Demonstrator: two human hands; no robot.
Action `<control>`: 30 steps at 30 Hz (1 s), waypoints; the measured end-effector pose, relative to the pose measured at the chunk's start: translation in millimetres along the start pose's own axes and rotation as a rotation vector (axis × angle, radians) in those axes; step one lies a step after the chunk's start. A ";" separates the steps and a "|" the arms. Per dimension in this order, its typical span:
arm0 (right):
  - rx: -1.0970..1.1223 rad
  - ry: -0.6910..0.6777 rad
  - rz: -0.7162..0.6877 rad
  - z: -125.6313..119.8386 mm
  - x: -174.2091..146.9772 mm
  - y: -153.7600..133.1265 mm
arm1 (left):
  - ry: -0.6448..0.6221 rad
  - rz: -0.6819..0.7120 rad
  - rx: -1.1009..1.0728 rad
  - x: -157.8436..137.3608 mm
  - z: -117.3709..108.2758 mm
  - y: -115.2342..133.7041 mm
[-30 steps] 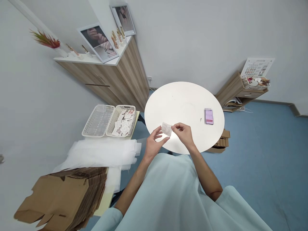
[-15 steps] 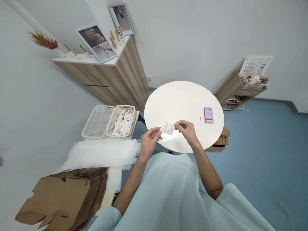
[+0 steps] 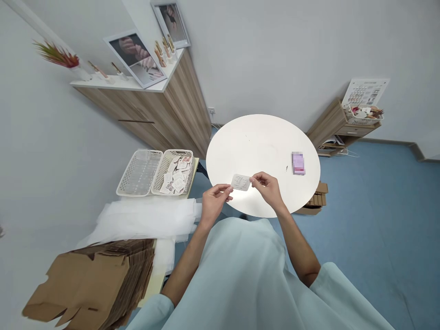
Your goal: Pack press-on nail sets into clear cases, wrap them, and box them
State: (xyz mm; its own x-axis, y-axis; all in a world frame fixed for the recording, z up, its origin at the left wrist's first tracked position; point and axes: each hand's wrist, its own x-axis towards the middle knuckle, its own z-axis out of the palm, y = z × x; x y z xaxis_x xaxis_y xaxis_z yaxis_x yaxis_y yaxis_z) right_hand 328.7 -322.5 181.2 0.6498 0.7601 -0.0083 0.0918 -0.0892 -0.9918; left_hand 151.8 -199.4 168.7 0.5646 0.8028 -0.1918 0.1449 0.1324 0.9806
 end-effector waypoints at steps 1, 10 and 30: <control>0.014 -0.005 0.006 0.4 -0.9 0.1 | 0.000 -0.006 0.001 -0.2 0.1 1.9; 0.150 -0.138 0.066 -1.8 -10.6 -12.2 | 0.038 -0.064 -0.019 4.0 4.3 16.0; 0.274 -0.136 0.247 -8.5 -29.8 9.6 | -0.187 -0.073 -0.214 15.0 3.2 31.9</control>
State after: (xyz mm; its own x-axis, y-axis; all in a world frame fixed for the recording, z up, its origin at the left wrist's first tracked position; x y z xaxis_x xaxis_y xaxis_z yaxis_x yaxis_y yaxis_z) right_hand 316.5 -351.5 173.0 0.5191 0.8173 -0.2500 -0.2719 -0.1194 -0.9549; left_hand 167.6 -185.0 196.9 0.7016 0.6683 -0.2473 0.0272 0.3217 0.9464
